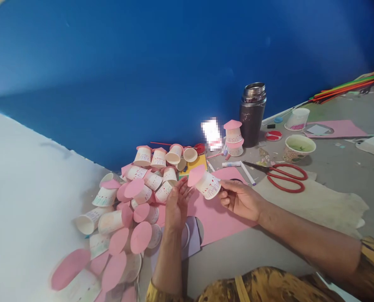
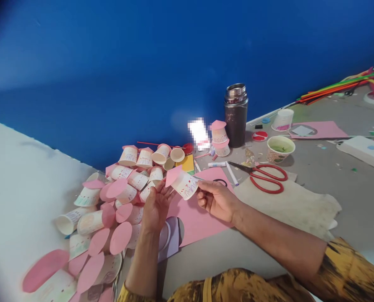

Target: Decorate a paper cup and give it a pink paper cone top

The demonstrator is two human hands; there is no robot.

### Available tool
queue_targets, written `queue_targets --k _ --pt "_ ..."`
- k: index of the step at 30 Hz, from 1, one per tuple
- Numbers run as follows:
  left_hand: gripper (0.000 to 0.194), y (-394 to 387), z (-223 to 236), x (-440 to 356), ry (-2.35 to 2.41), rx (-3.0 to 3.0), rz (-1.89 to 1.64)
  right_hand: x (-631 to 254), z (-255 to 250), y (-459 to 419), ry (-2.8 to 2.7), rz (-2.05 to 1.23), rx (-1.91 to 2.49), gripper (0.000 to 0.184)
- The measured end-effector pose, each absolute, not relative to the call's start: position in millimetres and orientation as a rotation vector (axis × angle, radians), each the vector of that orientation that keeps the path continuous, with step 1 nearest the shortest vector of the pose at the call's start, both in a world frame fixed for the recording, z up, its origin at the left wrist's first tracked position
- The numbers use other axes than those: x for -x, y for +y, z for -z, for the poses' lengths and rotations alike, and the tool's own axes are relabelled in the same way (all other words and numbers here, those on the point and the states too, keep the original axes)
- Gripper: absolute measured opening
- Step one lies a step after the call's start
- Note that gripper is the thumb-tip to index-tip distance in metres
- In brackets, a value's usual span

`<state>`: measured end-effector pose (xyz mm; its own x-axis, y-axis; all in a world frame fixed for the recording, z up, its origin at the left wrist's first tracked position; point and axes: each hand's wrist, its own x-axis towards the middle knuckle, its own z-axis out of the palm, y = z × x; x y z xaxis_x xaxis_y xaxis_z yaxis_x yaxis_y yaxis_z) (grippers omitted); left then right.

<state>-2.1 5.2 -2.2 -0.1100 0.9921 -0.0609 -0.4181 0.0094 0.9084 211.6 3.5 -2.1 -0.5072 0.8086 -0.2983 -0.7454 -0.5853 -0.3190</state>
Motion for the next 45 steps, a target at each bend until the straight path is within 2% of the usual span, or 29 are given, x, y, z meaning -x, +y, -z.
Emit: queue_targets --k 7,12,18,36,41,45 --pt "0.038 -0.7 -2.6 -2.2 0.972 -0.86 -1.45 -214.5 3.3 4.6 -0.214 -2.15 0.499 0.026" --pt "0.037 -3.7 -10.3 1.2 0.988 -0.98 -1.627 -210.5 6.4 0.6 -0.357 -2.143 0.59 0.026" --pt "0.034 -6.2 -4.7 -1.0 1.15 -1.121 -1.544 -206.5 4.2 -7.3 -0.738 -1.956 0.748 0.034" --pt "0.041 -3.6 -4.3 -7.3 1.155 -0.997 -1.5 -206.5 -8.9 -8.2 -0.811 -1.906 0.728 0.04" --pt "0.041 -3.3 -9.2 -10.4 1.016 -1.041 -1.604 -210.6 -14.4 -8.5 -0.932 -1.702 0.81 0.042" --pt "0.047 -5.4 -5.2 -16.2 0.958 -1.103 -1.533 -214.9 -21.1 -12.3 -1.147 -1.503 0.941 0.037"
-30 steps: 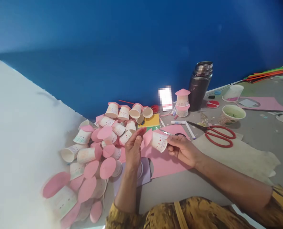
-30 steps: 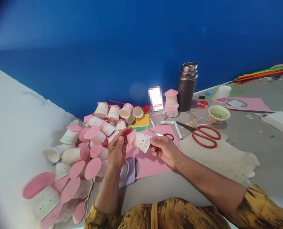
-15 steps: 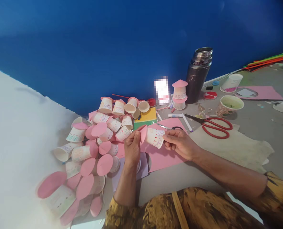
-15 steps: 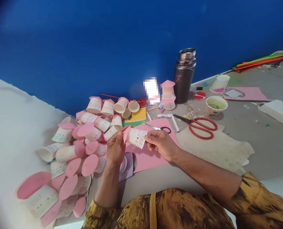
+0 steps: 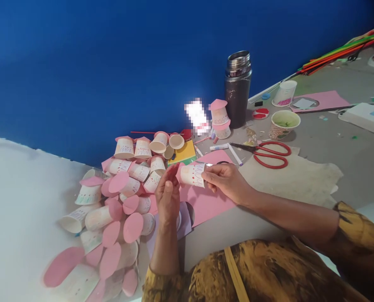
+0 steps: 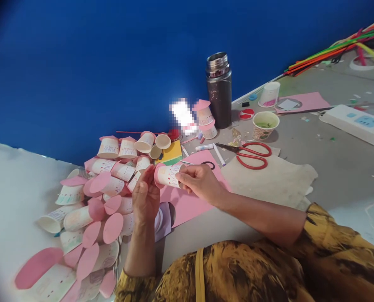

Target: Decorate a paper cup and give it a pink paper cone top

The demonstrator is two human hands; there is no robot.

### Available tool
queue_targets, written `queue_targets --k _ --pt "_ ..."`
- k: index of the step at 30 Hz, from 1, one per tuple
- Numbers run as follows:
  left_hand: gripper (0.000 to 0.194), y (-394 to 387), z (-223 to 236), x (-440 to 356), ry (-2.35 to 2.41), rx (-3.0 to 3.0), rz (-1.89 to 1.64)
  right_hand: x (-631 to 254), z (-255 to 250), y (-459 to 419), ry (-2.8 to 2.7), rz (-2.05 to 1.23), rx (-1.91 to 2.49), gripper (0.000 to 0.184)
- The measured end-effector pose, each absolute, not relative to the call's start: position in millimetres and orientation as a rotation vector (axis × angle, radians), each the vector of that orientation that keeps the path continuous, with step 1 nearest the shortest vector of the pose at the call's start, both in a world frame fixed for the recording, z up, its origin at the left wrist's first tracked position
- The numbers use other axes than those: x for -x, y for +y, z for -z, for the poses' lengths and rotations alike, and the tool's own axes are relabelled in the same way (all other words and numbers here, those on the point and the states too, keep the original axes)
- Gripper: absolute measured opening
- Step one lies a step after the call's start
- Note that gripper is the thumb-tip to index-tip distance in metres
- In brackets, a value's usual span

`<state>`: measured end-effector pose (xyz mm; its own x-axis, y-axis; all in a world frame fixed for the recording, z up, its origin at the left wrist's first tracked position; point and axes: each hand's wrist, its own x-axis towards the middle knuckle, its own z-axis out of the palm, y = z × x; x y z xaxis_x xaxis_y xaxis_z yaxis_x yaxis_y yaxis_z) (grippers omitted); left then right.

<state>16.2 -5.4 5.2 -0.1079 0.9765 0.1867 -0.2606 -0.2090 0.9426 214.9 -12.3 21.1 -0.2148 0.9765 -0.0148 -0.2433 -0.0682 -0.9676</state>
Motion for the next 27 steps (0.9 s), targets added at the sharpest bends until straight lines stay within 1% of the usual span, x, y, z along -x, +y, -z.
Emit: queue_targets --k 4,8,11,18,22,27 --pt "0.044 -6.0 0.2 -21.9 0.951 -1.071 -1.45 -214.4 -26.2 -17.2 -1.293 -1.335 0.971 0.031" --pt "0.046 -5.3 3.3 -25.5 0.956 -1.026 -1.405 -212.0 -27.8 -19.7 -1.293 -1.353 0.954 0.027" --pt "0.046 -4.7 5.1 -27.0 0.943 -1.008 -1.378 -211.4 -27.2 -20.0 -1.298 -1.383 0.962 0.028" --pt "0.05 -1.1 7.3 -24.9 0.979 -0.981 -1.358 -208.5 -23.0 -20.3 -1.4 -1.25 1.017 0.029" --pt "0.046 -1.8 7.2 -22.9 0.978 -0.987 -1.398 -205.3 -18.1 -19.6 -1.437 -1.202 1.014 0.026" --pt "0.037 -4.1 7.6 -21.7 1.001 -1.01 -1.437 -201.6 -11.6 -20.6 -1.528 -1.063 0.986 0.017"
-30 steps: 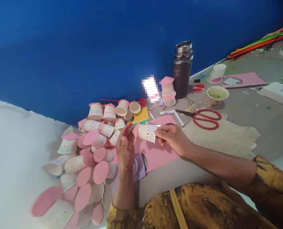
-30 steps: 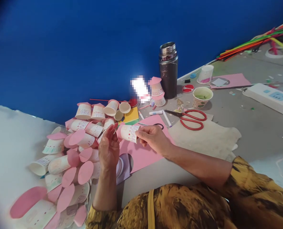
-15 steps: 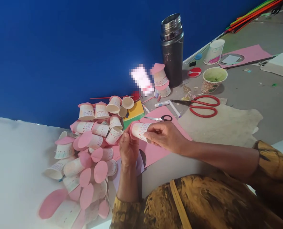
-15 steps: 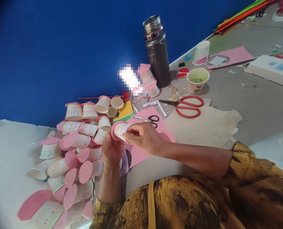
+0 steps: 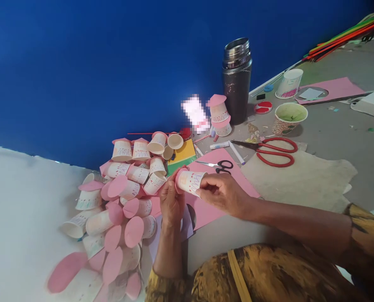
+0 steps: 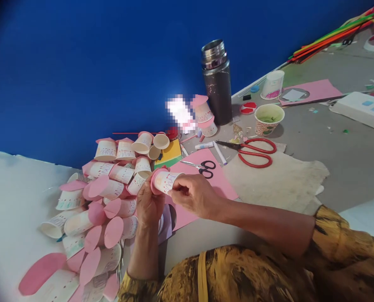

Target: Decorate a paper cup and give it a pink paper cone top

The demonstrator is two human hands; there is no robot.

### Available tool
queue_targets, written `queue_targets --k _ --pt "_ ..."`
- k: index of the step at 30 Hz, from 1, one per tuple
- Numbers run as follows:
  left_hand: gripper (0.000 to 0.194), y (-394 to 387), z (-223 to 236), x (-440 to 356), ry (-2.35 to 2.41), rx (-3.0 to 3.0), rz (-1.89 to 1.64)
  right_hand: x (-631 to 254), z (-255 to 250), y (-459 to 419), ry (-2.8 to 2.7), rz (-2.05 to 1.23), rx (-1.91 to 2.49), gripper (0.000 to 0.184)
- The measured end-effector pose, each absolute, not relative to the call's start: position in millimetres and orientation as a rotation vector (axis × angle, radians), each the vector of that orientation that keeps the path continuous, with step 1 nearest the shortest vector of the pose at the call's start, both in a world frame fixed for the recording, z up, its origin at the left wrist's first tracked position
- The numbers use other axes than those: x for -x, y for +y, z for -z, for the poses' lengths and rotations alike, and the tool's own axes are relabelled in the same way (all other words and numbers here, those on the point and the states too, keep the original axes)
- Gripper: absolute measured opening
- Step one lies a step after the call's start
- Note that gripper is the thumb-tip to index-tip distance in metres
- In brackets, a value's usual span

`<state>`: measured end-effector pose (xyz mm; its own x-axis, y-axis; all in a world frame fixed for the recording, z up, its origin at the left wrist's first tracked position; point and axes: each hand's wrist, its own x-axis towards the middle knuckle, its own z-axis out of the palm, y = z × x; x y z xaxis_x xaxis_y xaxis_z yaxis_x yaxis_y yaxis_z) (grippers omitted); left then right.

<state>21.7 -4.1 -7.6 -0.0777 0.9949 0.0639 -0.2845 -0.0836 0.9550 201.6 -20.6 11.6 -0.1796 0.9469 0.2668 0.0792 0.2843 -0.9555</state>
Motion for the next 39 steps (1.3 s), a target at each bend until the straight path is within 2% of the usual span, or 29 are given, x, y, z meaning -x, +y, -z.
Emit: queue_targets --k 10,20,25,31,39 --pt "0.035 -4.0 9.6 -20.0 1.023 -0.991 -1.515 -195.7 -6.3 -24.1 -1.626 -0.894 0.923 0.017" --pt "0.035 -8.7 8.9 -19.1 1.049 -0.972 -1.506 -202.1 -14.1 -26.1 -1.561 -1.357 0.965 0.02" --pt "0.035 -12.3 6.2 -25.8 1.032 -1.0 -1.489 -202.8 -15.5 -24.6 -1.551 -1.344 0.93 0.019" --pt "0.035 -12.7 4.3 -28.0 1.001 -1.019 -1.469 -205.7 -11.8 -22.1 -1.64 -1.311 0.989 0.028" --pt "0.026 -13.0 3.7 -26.7 0.984 -1.024 -1.473 -205.9 -9.2 -20.1 -1.667 -1.257 0.973 0.029"
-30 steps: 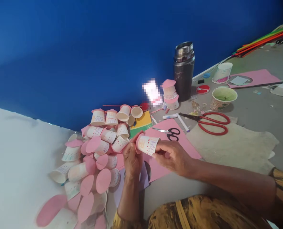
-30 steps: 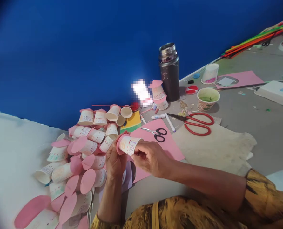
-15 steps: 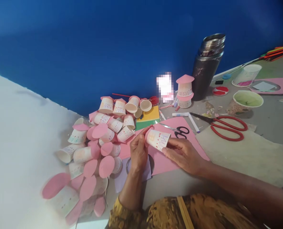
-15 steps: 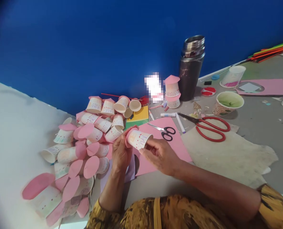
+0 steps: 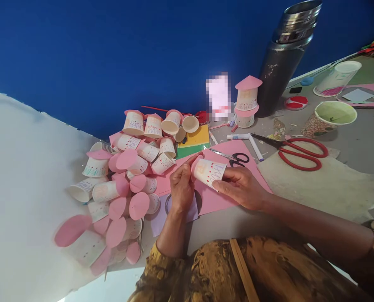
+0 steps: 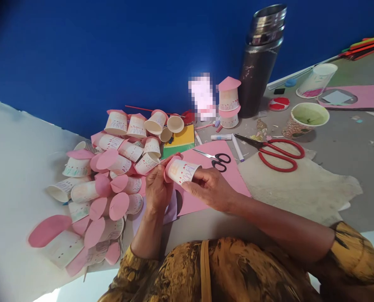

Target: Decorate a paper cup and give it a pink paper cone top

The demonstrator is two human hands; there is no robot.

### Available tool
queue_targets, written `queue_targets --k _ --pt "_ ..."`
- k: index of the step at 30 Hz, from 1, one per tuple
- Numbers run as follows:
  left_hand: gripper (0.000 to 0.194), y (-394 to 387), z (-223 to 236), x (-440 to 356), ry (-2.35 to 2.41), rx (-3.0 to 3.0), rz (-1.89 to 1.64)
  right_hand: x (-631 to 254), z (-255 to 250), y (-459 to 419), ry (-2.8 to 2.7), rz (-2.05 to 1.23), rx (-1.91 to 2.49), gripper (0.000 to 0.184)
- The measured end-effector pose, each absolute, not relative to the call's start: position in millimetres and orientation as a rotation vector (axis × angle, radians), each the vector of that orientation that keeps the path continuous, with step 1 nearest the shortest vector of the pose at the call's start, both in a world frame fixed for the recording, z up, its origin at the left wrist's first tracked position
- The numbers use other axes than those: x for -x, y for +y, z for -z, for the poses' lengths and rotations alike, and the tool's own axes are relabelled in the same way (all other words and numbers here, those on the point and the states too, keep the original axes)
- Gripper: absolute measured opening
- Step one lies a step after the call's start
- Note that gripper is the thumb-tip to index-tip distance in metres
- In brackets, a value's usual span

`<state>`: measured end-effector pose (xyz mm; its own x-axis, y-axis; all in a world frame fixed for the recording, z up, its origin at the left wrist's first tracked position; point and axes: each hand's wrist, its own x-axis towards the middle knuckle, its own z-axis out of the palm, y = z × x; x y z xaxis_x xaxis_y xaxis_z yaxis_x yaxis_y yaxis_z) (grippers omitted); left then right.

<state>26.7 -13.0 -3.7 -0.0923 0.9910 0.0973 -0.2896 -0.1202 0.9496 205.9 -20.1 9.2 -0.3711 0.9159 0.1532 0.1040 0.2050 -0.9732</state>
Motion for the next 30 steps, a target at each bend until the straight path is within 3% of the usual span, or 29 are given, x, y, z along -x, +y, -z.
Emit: queue_targets --k 12,21,30 --pt "0.042 -15.5 -0.4 -25.8 1.023 -0.985 -1.456 -207.1 -12.9 -19.5 -1.695 -1.279 0.877 0.023" --pt "0.03 -14.7 -0.6 -26.6 1.042 -0.956 -1.446 -205.8 -8.8 -20.5 -1.637 -1.334 0.901 0.025" --pt "0.031 -15.6 1.5 -27.9 1.049 -0.996 -1.448 -206.0 -5.6 -20.0 -1.489 -1.467 0.903 0.027"
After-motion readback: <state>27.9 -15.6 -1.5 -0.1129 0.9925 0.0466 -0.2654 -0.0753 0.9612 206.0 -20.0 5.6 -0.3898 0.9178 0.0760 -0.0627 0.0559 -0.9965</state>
